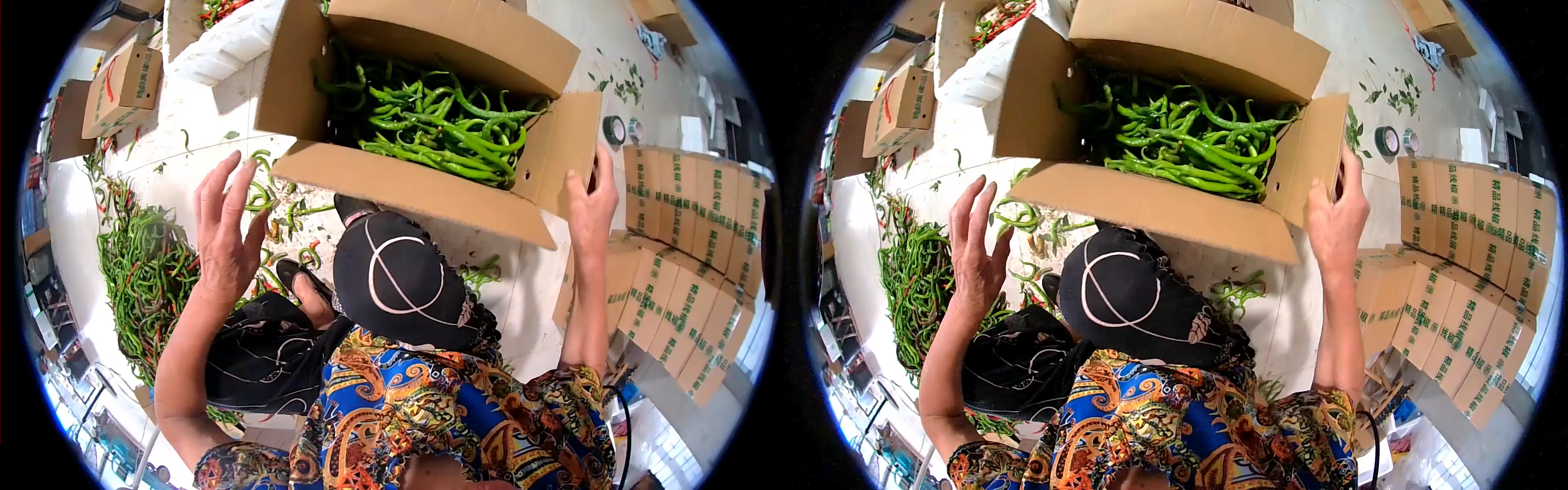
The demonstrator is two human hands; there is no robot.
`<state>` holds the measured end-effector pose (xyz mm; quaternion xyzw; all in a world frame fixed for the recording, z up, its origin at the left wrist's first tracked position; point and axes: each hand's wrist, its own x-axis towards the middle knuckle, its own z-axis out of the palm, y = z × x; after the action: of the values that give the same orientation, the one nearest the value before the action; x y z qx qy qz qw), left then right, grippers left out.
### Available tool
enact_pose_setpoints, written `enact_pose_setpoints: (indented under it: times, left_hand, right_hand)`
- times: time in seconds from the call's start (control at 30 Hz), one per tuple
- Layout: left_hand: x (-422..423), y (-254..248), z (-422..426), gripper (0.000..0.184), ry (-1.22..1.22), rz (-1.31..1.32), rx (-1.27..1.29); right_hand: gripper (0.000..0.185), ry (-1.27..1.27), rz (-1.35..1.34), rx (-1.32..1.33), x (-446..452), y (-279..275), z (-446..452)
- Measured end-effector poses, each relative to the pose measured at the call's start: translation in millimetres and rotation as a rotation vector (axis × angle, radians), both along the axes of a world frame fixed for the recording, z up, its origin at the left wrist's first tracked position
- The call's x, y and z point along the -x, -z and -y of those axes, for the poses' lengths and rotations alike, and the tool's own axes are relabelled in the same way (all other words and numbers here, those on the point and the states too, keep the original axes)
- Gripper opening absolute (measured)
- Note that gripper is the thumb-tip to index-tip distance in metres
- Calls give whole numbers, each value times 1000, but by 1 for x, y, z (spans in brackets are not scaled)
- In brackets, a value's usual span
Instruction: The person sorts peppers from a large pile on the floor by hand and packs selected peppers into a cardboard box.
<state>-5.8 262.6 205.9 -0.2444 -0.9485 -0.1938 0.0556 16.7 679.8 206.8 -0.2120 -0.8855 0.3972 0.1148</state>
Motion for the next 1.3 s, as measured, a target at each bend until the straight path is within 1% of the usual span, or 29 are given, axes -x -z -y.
enact_pose_setpoints:
  times: [0.07,0.17,0.23,0.3,0.47,0.67,0.77,0.87,0.97,1.0,1.07,1.1,1.17,1.23,1.3]
  left_hand:
    - [7,4,-7,68,56,-44,56]
    - [21,8,-11,67,90,-5,7]
    - [24,10,-19,53,52,43,-117]
    - [29,9,-17,46,91,182,-150]
    - [34,6,-19,34,193,78,-29]
    - [34,7,-21,35,222,46,49]
    - [34,11,-19,35,232,40,64]
    - [34,12,-18,41,217,87,76]
    - [33,19,-21,48,208,93,17]
    - [34,22,-18,54,203,140,31]
    - [40,17,-14,54,206,257,-120]
    - [40,15,-1,54,182,323,-183]
    - [41,13,45,47,92,468,-269]
    - [28,25,111,43,-78,597,-293]
    - [5,50,166,41,-231,496,-329]
  right_hand:
    - [51,13,-4,36,-14,0,2]
    - [51,6,-33,11,-26,-1,9]
    - [50,23,-14,16,-30,-1,9]
    - [51,32,-12,23,-33,0,9]
    - [50,42,-65,35,-33,9,9]
    - [49,58,-28,55,-26,3,11]
    - [49,45,-20,3,-24,5,12]
    - [51,29,-2,-80,-20,5,11]
    - [53,-21,-144,-466,-5,13,14]
    - [52,-94,-110,-683,-2,8,23]
    - [50,-270,-57,-1095,5,-9,56]
    - [47,-356,-42,-1014,7,-15,72]
    - [40,-566,-30,-823,11,-20,102]
    - [29,-416,20,-6,-4,-24,139]
    - [24,-353,72,94,-20,-60,183]
